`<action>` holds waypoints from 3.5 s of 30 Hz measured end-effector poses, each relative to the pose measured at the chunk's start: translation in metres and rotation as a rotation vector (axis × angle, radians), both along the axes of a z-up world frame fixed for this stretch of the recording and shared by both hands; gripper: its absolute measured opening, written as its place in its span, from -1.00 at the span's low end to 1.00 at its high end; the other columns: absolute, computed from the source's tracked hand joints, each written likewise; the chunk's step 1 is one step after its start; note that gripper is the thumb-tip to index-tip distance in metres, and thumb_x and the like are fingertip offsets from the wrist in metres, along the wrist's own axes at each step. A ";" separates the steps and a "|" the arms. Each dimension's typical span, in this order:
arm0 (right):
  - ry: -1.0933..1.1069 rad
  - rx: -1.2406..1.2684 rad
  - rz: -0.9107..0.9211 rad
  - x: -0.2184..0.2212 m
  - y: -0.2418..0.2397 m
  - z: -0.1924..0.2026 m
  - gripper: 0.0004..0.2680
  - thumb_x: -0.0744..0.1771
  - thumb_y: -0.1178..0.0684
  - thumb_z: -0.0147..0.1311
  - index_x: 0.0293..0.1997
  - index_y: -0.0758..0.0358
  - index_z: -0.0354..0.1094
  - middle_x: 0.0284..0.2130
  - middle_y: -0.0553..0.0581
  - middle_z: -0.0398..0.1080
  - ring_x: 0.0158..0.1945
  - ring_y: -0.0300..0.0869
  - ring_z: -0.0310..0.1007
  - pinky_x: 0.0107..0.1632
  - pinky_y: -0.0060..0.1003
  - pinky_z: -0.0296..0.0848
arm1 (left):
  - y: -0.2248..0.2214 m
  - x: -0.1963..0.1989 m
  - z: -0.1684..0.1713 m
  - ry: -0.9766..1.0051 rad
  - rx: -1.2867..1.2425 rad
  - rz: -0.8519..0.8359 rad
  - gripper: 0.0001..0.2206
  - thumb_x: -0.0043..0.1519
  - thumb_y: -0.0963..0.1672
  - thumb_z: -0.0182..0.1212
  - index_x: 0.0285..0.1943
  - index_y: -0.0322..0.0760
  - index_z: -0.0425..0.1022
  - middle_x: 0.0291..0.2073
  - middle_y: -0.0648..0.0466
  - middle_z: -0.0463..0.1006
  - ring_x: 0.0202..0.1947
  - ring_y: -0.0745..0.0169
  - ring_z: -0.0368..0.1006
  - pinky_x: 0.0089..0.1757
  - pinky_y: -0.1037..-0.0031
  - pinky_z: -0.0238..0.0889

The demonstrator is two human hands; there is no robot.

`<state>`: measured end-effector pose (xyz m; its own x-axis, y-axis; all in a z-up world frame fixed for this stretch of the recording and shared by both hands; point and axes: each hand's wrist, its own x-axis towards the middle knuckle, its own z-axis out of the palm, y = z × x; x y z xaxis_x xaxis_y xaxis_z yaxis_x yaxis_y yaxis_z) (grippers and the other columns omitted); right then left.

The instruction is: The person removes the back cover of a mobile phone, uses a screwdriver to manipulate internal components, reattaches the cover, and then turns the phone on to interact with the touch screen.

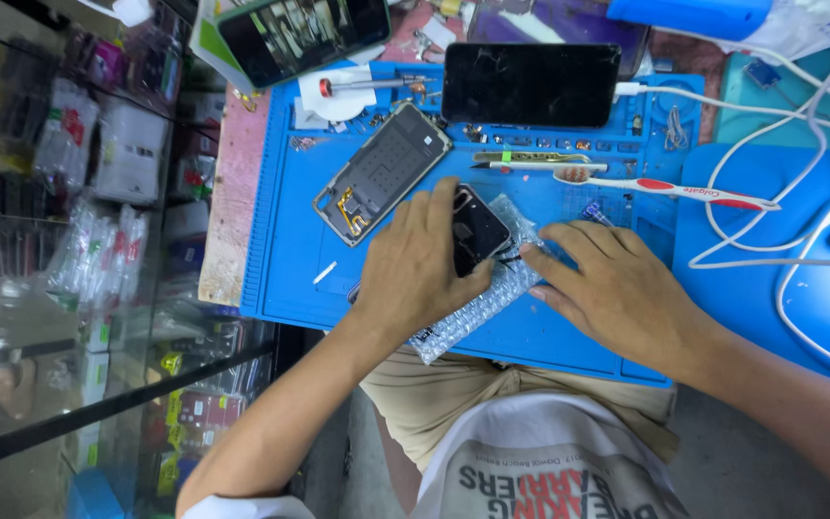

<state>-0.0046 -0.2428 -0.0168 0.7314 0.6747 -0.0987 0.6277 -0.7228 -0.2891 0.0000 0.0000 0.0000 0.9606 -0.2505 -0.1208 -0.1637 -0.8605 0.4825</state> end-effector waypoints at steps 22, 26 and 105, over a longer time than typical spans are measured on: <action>0.525 0.605 0.168 -0.144 0.071 -0.099 -0.82 0.34 0.17 0.18 0.04 0.34 0.48 -0.21 0.24 0.56 -0.17 0.02 0.59 -0.08 -0.13 0.52 | -0.022 -0.293 -0.170 -0.056 -1.091 0.800 -0.56 0.29 -0.24 0.34 0.29 -0.35 0.24 -0.06 0.01 0.51 -0.02 0.31 0.46 0.06 0.45 0.36; 0.483 0.616 0.181 -0.136 0.074 -0.102 -0.81 0.34 0.18 0.17 0.06 0.33 0.47 -0.18 0.23 0.56 -0.10 0.03 0.59 -0.01 -0.12 0.51 | -0.014 -0.276 -0.164 -0.032 -1.130 0.796 -0.64 0.28 -0.26 0.35 0.20 -0.35 0.34 -0.08 0.03 0.53 -0.06 0.36 0.47 0.00 0.51 0.36; -0.067 0.678 -0.259 -0.030 -0.004 0.028 -0.74 0.34 0.14 0.16 0.17 0.27 0.38 0.02 0.29 0.51 0.05 0.03 0.58 0.02 -0.18 0.57 | 0.016 -0.033 -0.010 0.381 -0.760 0.218 -0.61 0.23 -0.07 0.35 0.14 -0.35 0.38 -0.24 -0.03 0.58 -0.21 0.26 0.47 -0.18 0.42 0.37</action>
